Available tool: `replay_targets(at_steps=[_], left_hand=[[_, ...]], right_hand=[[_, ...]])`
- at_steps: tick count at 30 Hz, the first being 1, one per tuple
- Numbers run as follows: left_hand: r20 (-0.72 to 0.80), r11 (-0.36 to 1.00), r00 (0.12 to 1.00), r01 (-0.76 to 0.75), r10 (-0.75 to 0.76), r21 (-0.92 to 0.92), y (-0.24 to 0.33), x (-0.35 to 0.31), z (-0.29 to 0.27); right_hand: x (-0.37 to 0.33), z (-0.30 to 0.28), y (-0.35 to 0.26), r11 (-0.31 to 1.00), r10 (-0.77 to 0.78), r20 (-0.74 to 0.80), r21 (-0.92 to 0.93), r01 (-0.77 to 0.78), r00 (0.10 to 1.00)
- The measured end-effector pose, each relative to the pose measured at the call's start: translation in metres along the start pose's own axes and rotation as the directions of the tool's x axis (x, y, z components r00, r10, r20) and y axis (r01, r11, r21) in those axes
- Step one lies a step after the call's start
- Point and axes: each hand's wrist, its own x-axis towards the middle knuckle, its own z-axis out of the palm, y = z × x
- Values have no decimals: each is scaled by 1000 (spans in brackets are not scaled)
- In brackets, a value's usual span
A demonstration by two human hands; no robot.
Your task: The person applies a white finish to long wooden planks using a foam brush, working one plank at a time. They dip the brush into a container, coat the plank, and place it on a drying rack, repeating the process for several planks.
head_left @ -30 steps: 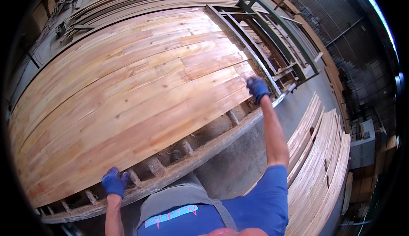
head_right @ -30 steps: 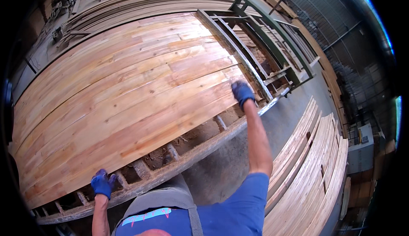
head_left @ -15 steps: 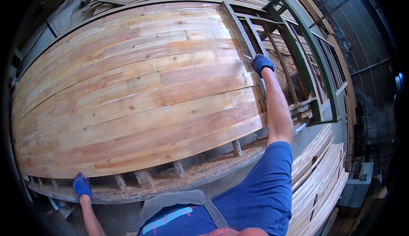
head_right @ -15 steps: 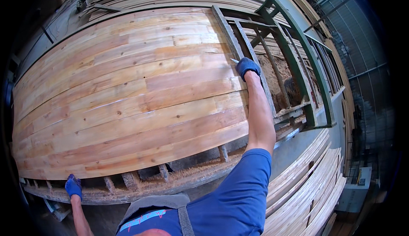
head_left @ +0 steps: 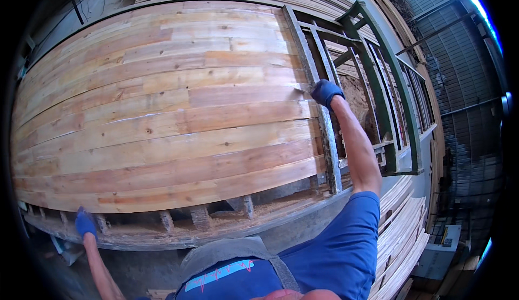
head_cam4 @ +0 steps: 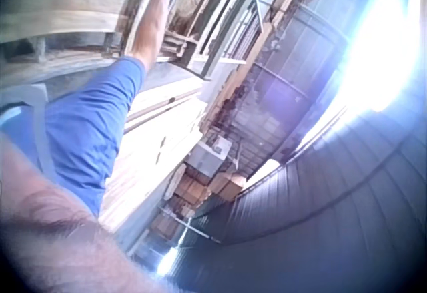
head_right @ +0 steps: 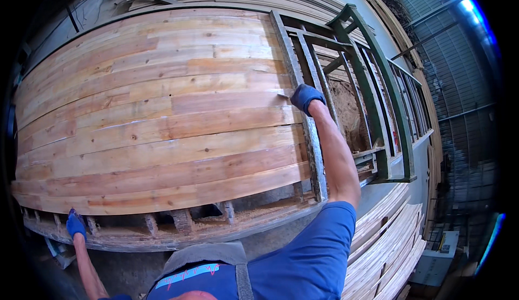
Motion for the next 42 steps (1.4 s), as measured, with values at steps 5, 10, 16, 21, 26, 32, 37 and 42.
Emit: replay_targets(at_steps=[5,10,16,21,26,32,37,42], left_hand=[[274,562,824,545,-496,-622,-4,11,11],[205,939,957,250,-203,-236,7,-13,-13],[193,972,981,-62,18,227,114,-97,-30],[350,454,799,576,-490,-680,59,-171,-46],[183,984,982,-85,55,159,161,-291,-71],[198,983,980,-30,-7,182,199,-351,-82],[140,990,990,-7,-13,138,212,-380,-108],[127,992,991,-62,48,113,184,-387,-149]], right_hand=[[56,7,53,992,-24,-119,-126,9,993],[70,-17,19,970,244,-90,12,-244,966],[82,-13,18,981,195,-23,-1,-195,981],[107,8,70,987,-137,-11,-91,135,991],[96,-13,51,931,-365,145,77,357,920],[95,-44,88,820,-571,117,139,556,813],[-32,-131,57,827,-372,214,517,218,903],[-131,-170,21,858,-348,355,493,142,868]])
